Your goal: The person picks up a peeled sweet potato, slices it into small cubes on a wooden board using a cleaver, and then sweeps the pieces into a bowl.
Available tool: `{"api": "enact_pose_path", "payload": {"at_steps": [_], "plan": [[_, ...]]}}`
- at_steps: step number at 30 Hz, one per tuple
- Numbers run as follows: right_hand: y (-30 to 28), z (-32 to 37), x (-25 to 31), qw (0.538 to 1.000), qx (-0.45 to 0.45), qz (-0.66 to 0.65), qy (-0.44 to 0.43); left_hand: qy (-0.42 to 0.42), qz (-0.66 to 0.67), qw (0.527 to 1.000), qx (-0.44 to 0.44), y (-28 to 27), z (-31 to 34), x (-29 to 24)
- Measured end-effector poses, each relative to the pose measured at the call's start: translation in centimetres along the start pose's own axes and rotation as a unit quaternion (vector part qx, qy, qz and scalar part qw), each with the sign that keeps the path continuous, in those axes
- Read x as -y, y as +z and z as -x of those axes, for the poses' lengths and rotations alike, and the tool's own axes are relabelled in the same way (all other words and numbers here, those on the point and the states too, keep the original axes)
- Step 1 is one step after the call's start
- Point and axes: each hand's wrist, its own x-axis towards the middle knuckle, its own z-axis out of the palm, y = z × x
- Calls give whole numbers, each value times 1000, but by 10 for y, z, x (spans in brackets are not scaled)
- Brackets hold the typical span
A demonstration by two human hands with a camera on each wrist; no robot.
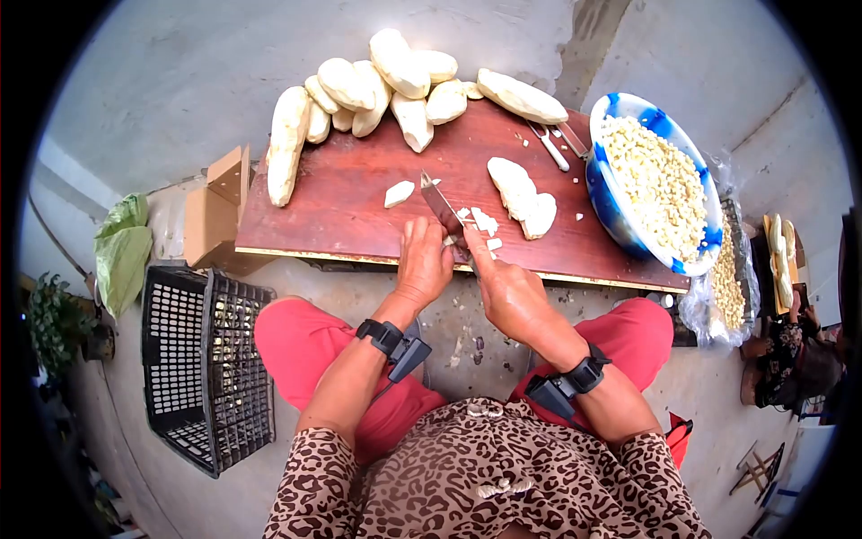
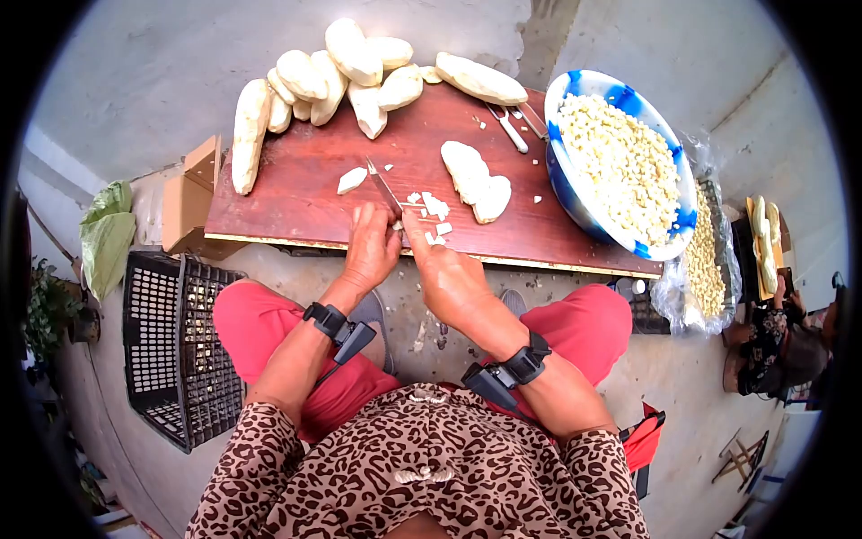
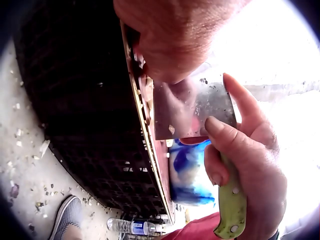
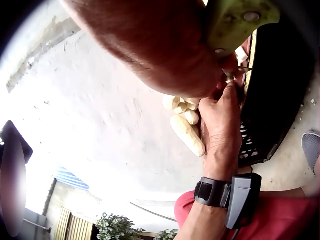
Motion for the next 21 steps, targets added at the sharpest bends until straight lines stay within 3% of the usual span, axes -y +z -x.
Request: {"api": "enact_pose_path", "payload": {"at_steps": [4, 7, 11, 17, 21], "plan": [[-2, -8, 4, 999, 27, -21, 7, -8, -6, 1000, 2, 0, 0, 0], [15, -13, 0, 1000, -15, -7, -18, -15, -12, 1000, 12, -1, 1, -1], [15, -19, -6, 998, -17, -45, 49, 4, -22, 1000, -13, 5, 0, -1], [18, -19, -28, 974, -111, -194, 28, 16, -34, 999, 1, 7, -7, 0], [7, -16, -26, 965, -143, -212, 48, 7, -31, 999, -8, 6, -7, 1]]}}
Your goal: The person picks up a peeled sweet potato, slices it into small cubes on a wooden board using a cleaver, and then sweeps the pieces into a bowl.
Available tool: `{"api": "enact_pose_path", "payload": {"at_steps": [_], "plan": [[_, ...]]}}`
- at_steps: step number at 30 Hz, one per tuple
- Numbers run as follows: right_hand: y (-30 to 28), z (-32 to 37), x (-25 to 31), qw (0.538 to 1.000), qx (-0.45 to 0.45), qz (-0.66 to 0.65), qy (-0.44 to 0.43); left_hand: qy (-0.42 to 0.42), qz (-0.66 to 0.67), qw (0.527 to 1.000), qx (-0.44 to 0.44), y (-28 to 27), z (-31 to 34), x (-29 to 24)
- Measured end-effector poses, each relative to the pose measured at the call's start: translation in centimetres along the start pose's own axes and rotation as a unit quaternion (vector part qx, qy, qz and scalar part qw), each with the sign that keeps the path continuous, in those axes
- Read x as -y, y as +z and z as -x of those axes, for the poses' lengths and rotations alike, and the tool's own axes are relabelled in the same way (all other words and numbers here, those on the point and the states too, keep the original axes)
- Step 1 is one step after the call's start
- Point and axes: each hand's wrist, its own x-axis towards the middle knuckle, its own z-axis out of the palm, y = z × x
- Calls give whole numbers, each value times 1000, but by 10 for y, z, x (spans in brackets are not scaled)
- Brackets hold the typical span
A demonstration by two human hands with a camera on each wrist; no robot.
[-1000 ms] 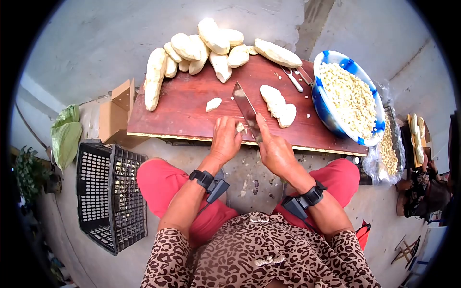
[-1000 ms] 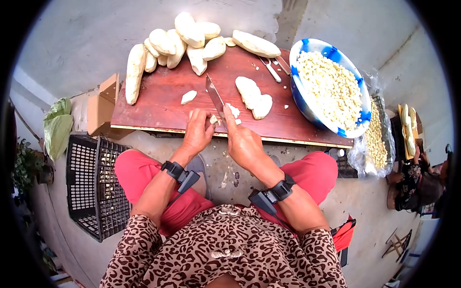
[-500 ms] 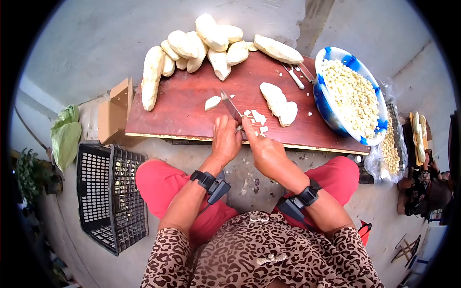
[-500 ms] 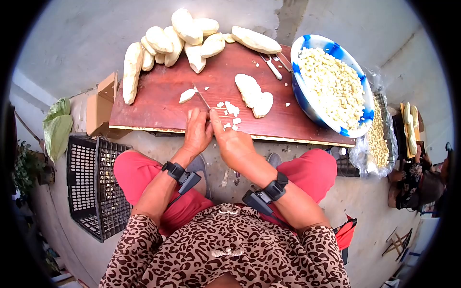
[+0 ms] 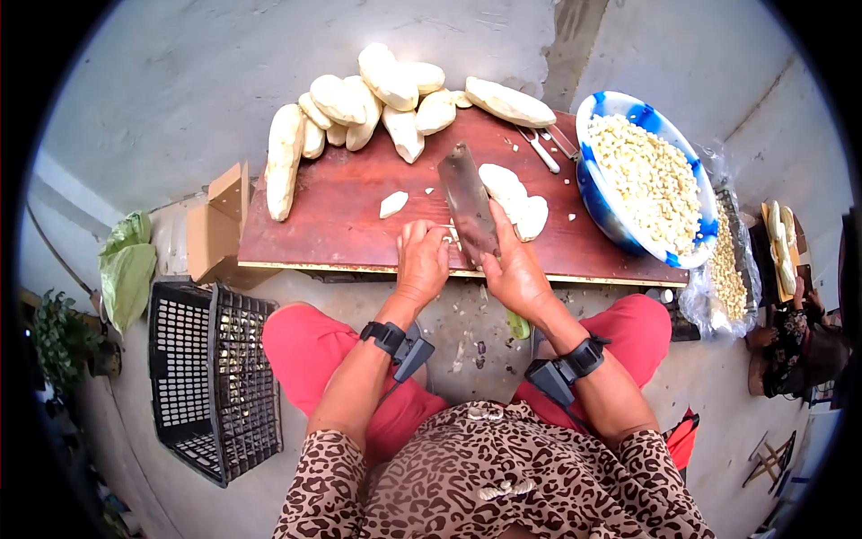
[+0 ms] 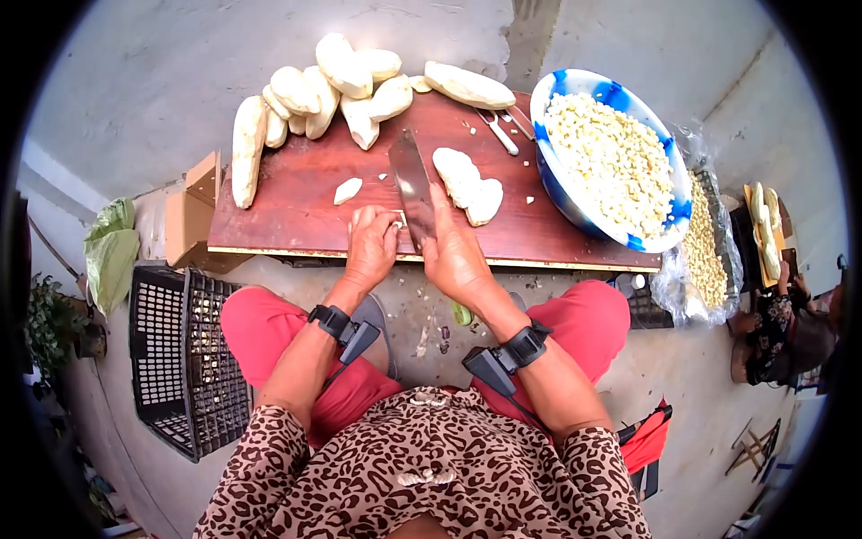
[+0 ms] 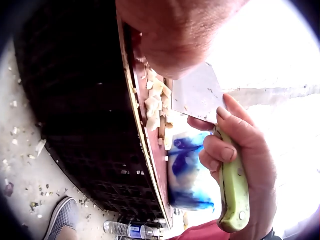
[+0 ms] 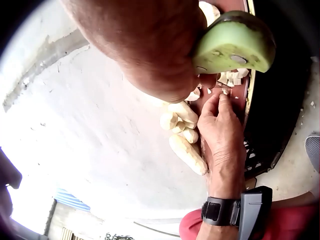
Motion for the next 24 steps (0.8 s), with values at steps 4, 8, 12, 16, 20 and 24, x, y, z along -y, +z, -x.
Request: {"api": "enact_pose_path", "payload": {"at_steps": [4, 8, 12, 16, 20, 24], "plan": [[-3, -5, 1, 986, 26, -128, 104, -50, 75, 994, -62, 2, -5, -7], [-12, -8, 20, 922, 24, -347, 171, -251, 342, 904, -53, -1, -20, -16], [-14, -11, 22, 877, 48, -434, 201, -351, 697, 625, -27, -22, -35, -33], [-19, -9, 30, 848, 80, -475, 219, -350, 762, 545, -2, -33, -42, -35], [-19, -8, 27, 844, 97, -474, 229, -360, 776, 519, -6, -31, -44, -32], [-20, -11, 24, 856, 61, -466, 216, -383, 801, 458, 38, -30, -41, -25]]}}
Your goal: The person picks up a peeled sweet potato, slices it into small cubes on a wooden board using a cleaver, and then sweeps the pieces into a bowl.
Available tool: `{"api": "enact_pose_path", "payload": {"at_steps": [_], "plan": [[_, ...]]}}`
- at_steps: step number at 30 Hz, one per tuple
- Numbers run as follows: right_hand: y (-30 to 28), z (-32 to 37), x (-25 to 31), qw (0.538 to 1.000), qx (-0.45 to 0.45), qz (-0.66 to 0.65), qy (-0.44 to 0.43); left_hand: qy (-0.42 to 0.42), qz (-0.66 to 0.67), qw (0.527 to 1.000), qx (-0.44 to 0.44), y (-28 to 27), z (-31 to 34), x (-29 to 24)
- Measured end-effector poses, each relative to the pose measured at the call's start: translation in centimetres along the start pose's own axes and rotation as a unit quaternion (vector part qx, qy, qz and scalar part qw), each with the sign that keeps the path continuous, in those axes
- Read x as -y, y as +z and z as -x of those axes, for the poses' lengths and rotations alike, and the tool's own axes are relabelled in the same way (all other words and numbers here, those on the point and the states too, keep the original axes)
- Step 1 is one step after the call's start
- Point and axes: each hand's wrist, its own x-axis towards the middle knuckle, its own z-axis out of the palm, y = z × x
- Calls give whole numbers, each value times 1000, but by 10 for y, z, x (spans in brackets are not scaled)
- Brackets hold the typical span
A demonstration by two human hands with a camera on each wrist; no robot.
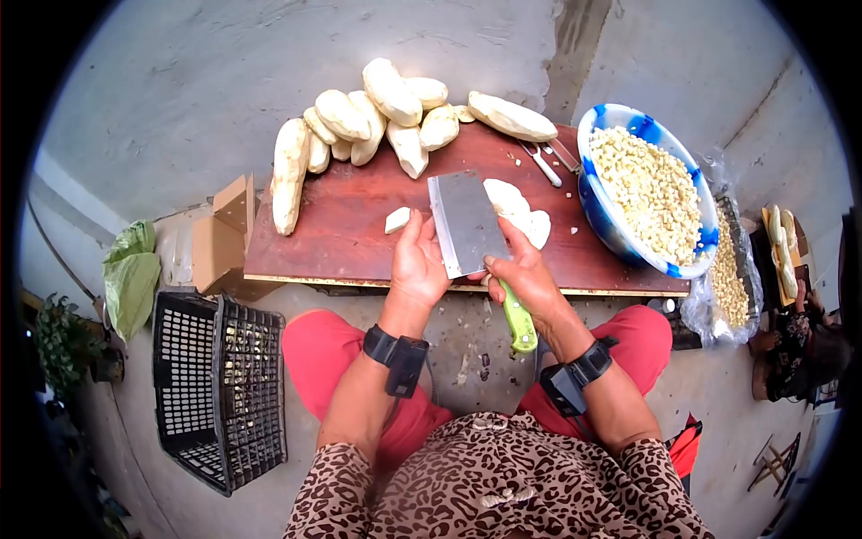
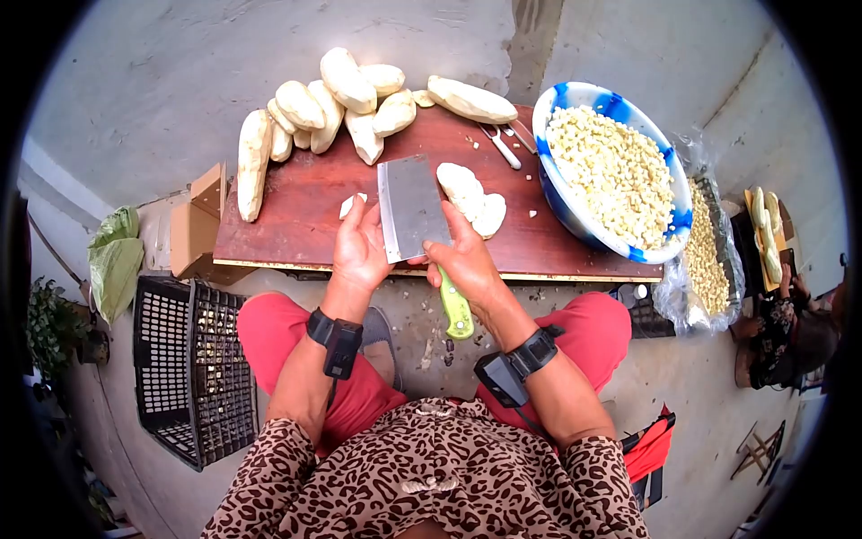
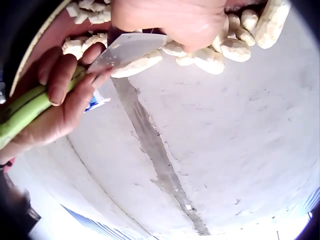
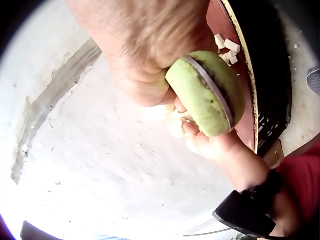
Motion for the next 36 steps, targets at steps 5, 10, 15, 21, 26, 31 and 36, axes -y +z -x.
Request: {"api": "enact_pose_path", "payload": {"at_steps": [5, 10, 15, 21, 26, 31, 36], "plan": [[1, -7, 1, 998, -45, 24, -23, -33, 26, 999, 11, -2, -2, 6], [-7, -17, -1, 993, -96, 52, -36, -26, 56, 998, -32, 12, 1, 13], [-23, -19, 2, 971, -162, 83, -155, -23, 53, 997, -51, -15, -11, 11], [-31, 31, -11, 959, -150, 192, -145, 224, -377, 893, -99, -31, -28, 21], [-29, 93, -44, 954, -141, 257, -70, 368, -669, 645, -43, -31, -29, 36], [-31, 132, -65, 974, -128, 184, -39, 417, -709, 569, 13, -43, -37, 37], [-39, 140, -72, 977, -126, 173, -10, 409, -722, 557, 10, -43, -41, 30]]}}
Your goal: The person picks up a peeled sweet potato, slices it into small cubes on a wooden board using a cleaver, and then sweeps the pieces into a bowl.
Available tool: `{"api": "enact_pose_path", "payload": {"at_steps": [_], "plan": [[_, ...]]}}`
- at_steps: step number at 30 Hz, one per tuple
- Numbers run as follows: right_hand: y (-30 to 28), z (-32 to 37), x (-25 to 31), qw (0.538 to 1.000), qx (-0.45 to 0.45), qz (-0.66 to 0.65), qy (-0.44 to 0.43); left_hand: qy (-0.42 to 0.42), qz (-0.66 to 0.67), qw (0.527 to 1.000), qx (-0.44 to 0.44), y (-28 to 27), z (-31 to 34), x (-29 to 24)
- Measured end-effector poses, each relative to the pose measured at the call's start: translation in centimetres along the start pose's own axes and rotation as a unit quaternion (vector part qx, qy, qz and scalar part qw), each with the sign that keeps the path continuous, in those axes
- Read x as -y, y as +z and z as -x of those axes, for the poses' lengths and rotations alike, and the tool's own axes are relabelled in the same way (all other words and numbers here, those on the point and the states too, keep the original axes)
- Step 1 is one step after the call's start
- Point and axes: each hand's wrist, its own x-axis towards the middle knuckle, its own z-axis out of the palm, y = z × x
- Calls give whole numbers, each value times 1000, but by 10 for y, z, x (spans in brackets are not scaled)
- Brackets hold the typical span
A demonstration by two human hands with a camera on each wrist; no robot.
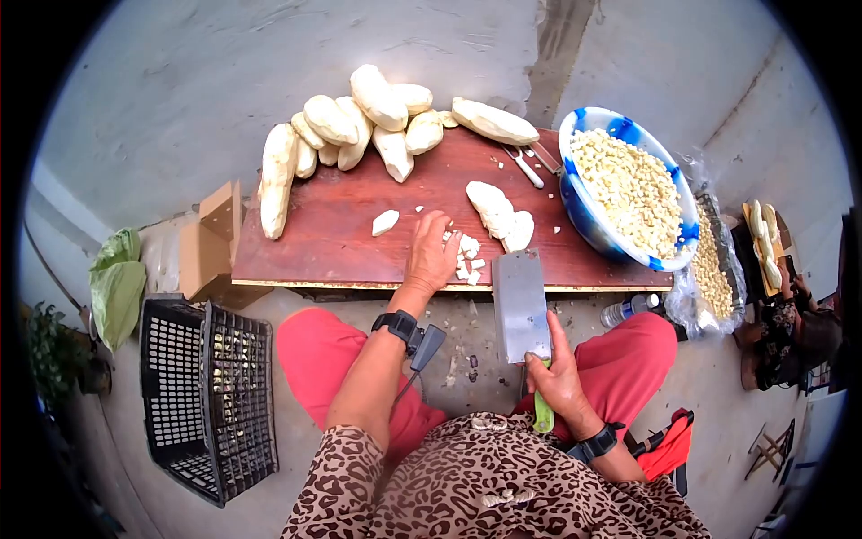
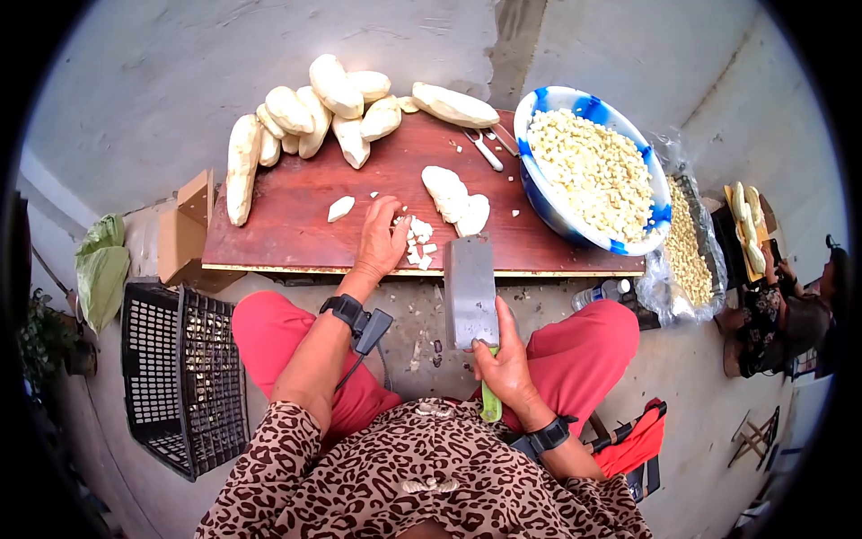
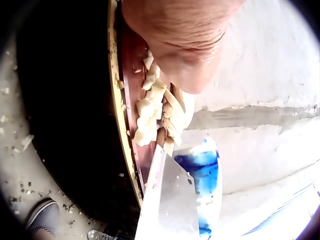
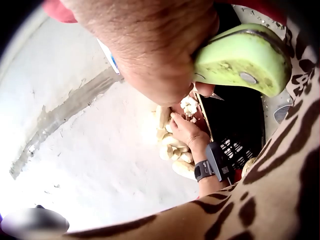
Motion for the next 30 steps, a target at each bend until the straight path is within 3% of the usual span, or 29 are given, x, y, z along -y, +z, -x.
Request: {"api": "enact_pose_path", "payload": {"at_steps": [9, 16, 26, 30], "plan": [[17, -5, -12, 1000, -20, -17, -1, 52, -144, 981, 121, -2, -1, -8], [46, -26, -29, 997, -14, -72, -22, 50, -113, 976, 181, -4, 7, -16], [95, -70, -34, 988, -37, -147, -37, 3, -37, 993, 109, 1, 9, -18], [102, -79, -25, 992, -18, -121, -23, -14, -11, 997, 70, 7, 8, -14]]}}
